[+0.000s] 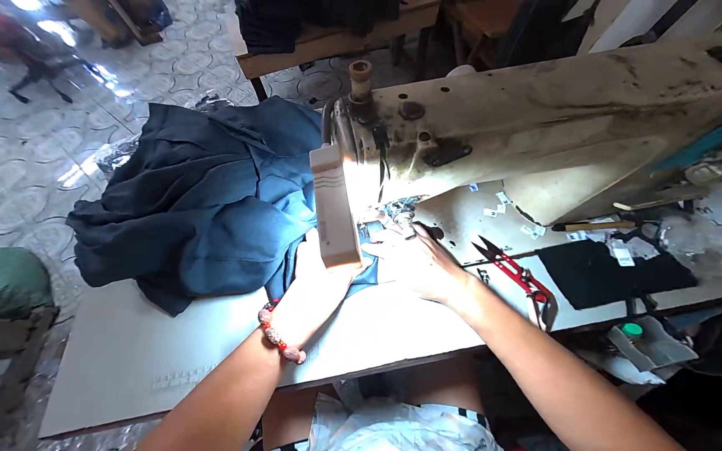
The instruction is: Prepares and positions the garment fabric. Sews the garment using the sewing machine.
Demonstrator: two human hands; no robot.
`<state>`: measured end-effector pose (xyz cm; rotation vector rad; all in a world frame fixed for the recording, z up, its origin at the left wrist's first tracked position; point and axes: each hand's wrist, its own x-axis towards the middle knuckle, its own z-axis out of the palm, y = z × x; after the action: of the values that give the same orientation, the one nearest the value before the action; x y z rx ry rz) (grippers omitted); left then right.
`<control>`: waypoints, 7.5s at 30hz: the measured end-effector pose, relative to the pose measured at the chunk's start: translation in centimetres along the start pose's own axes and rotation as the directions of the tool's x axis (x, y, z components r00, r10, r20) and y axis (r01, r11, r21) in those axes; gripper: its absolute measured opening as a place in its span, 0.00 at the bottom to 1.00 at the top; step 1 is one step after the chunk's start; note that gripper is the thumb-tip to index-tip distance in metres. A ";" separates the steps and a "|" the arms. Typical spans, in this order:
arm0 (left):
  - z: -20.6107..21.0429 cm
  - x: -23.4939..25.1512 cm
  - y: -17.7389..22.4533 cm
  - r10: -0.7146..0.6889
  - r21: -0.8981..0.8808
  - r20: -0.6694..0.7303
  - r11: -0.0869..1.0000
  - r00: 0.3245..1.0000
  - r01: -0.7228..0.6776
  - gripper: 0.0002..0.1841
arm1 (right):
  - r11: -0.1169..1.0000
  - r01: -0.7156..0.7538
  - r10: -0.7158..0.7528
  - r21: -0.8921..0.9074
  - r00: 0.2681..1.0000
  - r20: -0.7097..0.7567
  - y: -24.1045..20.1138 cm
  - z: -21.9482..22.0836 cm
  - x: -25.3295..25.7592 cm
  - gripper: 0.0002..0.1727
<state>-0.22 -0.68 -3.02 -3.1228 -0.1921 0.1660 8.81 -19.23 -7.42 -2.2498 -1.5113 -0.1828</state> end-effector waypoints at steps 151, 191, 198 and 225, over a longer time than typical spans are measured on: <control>-4.5 -3.4 -2.0 0.238 -0.350 -0.230 0.885 0.944 -0.308 0.10 | 0.894 -0.019 0.081 0.447 0.989 -0.120 -0.9 0.7 0.4 0.08; -6.6 -2.3 -5.1 0.370 -0.087 -0.203 0.916 0.907 -0.393 0.17 | 0.946 -0.021 0.067 0.322 0.989 -0.132 -1.1 0.6 1.2 0.09; -2.9 -2.9 -1.5 0.485 0.019 -0.265 0.867 0.833 -0.499 0.10 | 0.960 0.090 -0.055 0.265 0.989 -0.136 -0.8 0.9 0.5 0.10; -1.4 0.3 -4.0 0.451 0.121 -0.189 0.892 0.872 -0.435 0.14 | 0.976 0.012 0.038 0.218 0.974 -0.223 0.0 2.2 0.9 0.08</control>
<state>-0.25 3.29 -1.65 -3.0206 0.5269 -0.1584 8.90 -17.60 -9.11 -1.9920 -1.3276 -0.2472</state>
